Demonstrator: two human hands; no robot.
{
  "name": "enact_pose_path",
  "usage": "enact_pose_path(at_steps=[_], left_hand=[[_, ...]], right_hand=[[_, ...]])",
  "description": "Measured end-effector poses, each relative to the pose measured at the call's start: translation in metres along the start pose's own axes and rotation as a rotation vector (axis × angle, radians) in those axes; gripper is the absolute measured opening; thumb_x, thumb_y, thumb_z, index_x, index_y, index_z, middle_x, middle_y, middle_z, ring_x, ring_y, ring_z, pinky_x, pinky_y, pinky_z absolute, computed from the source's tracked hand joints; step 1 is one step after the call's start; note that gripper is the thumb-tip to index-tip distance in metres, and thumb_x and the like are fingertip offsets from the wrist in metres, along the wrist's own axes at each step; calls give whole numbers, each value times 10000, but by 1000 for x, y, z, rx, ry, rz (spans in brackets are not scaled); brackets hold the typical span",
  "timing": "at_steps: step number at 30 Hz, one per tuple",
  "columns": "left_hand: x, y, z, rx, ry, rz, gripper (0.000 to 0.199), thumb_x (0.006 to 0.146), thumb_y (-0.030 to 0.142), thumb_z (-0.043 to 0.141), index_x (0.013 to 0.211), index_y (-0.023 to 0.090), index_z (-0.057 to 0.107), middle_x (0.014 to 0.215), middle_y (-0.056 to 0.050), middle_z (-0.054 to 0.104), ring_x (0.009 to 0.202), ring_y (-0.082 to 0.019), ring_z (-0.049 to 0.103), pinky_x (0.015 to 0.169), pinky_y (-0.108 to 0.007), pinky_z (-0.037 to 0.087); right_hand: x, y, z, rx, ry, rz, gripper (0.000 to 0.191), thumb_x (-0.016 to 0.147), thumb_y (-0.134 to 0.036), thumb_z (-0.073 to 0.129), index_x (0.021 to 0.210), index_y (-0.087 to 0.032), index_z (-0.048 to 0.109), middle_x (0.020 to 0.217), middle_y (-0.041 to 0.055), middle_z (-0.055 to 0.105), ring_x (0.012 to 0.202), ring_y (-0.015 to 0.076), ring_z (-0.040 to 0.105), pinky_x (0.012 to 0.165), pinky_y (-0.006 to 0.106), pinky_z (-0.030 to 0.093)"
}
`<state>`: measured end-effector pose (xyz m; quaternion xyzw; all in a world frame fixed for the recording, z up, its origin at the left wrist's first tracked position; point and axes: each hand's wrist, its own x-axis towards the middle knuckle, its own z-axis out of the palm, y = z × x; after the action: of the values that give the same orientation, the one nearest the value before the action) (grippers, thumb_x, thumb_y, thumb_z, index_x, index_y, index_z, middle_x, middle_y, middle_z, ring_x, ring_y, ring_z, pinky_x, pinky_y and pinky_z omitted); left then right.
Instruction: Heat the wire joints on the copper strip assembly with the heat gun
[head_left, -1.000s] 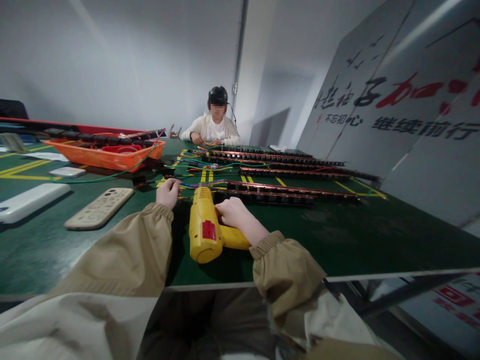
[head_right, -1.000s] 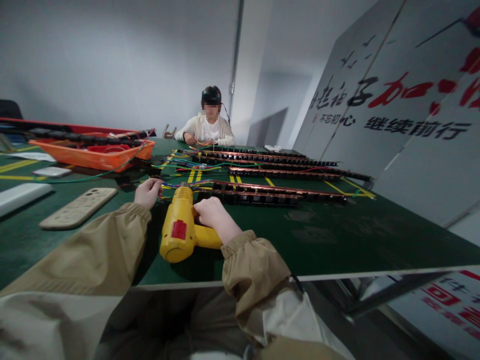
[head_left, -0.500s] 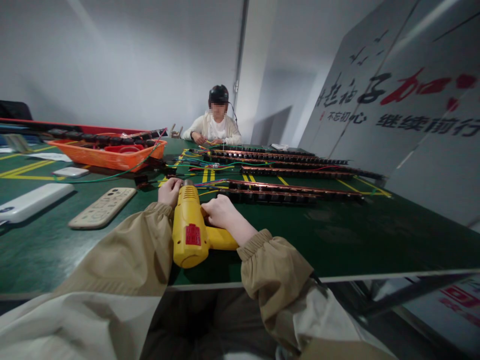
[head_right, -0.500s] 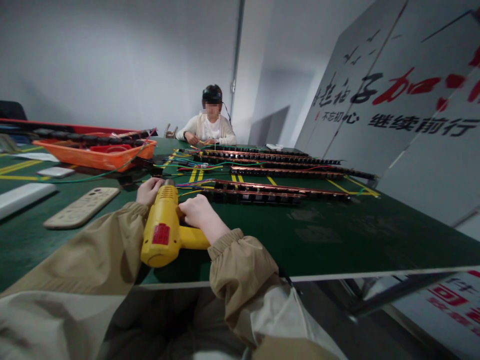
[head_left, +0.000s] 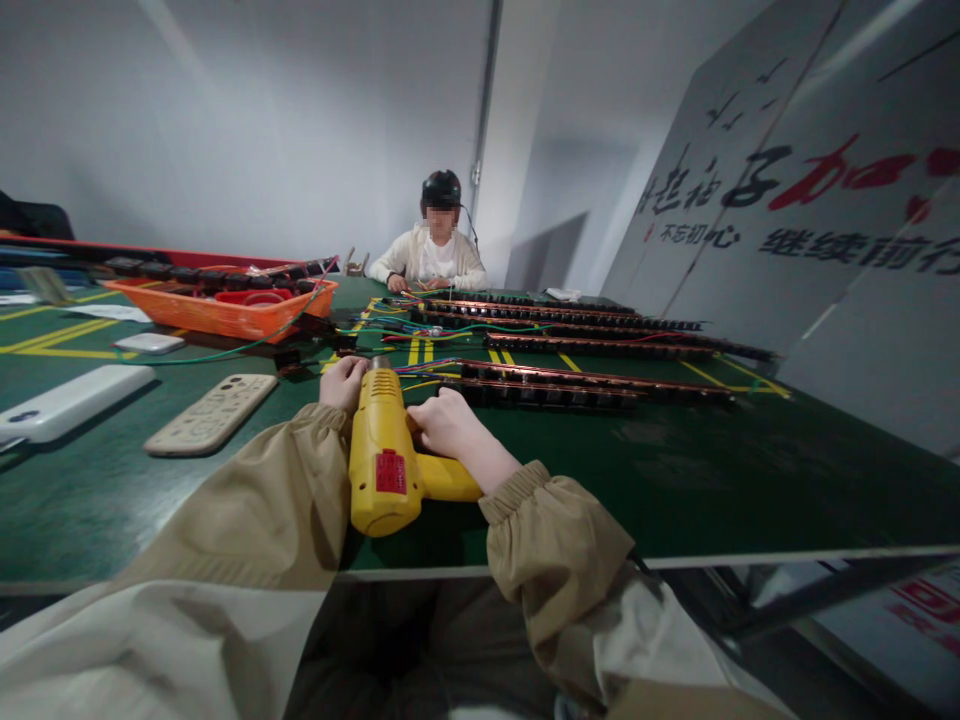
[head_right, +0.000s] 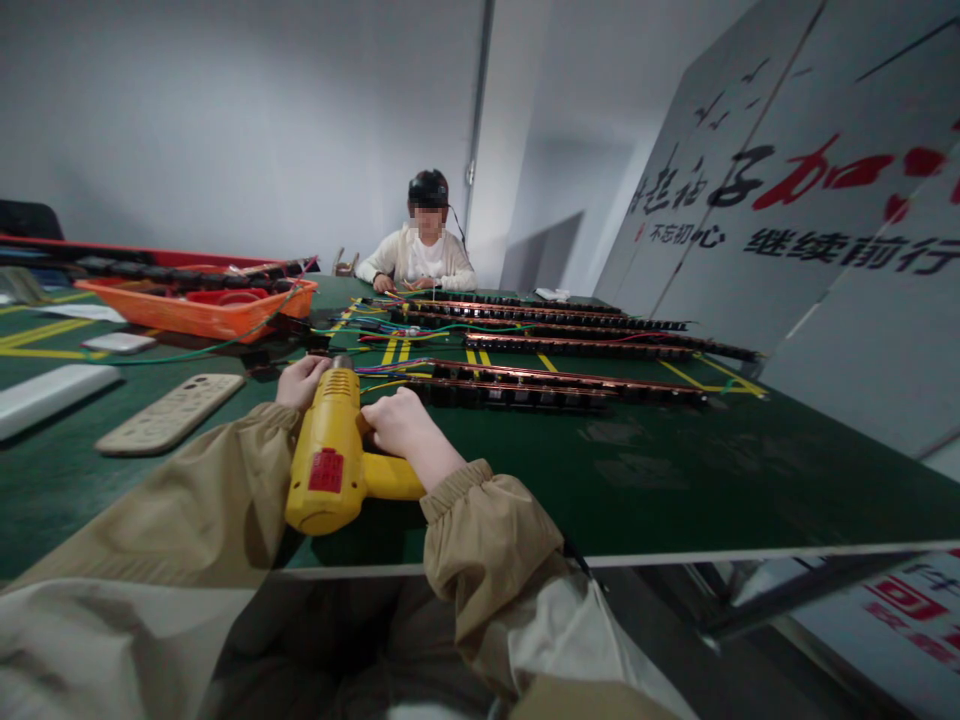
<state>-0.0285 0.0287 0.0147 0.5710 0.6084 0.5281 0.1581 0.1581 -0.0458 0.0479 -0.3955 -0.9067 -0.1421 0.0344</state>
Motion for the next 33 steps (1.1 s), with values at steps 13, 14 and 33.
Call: enact_pose_path(at_steps=[13,14,33], left_hand=[[5,-11,3,1,-15,55,325,791,336,465,866,109,686,852,-78,678,802,-164,577,713,-245,415],[6,-13,3,-2,-13,59,330,790,343,464,868,111,685,851,-76,678,801,-164,577,707,-243,418],[3,-12,7,-228,-38,12,282,739,381,494,795,144,636,548,19,540,444,-90,479,461,-195,405]], right_hand=[[0,2,4,21,7,-1,184,770,-236,513,875,-185,655,846,70,708,861,202,639,738,306,366],[-1,2,4,24,6,-2,181,770,-233,512,873,-187,654,848,67,708,861,201,639,736,303,366],[-38,37,1,-7,-139,133,244,786,-205,470,935,-203,663,930,65,704,885,214,637,749,299,393]])
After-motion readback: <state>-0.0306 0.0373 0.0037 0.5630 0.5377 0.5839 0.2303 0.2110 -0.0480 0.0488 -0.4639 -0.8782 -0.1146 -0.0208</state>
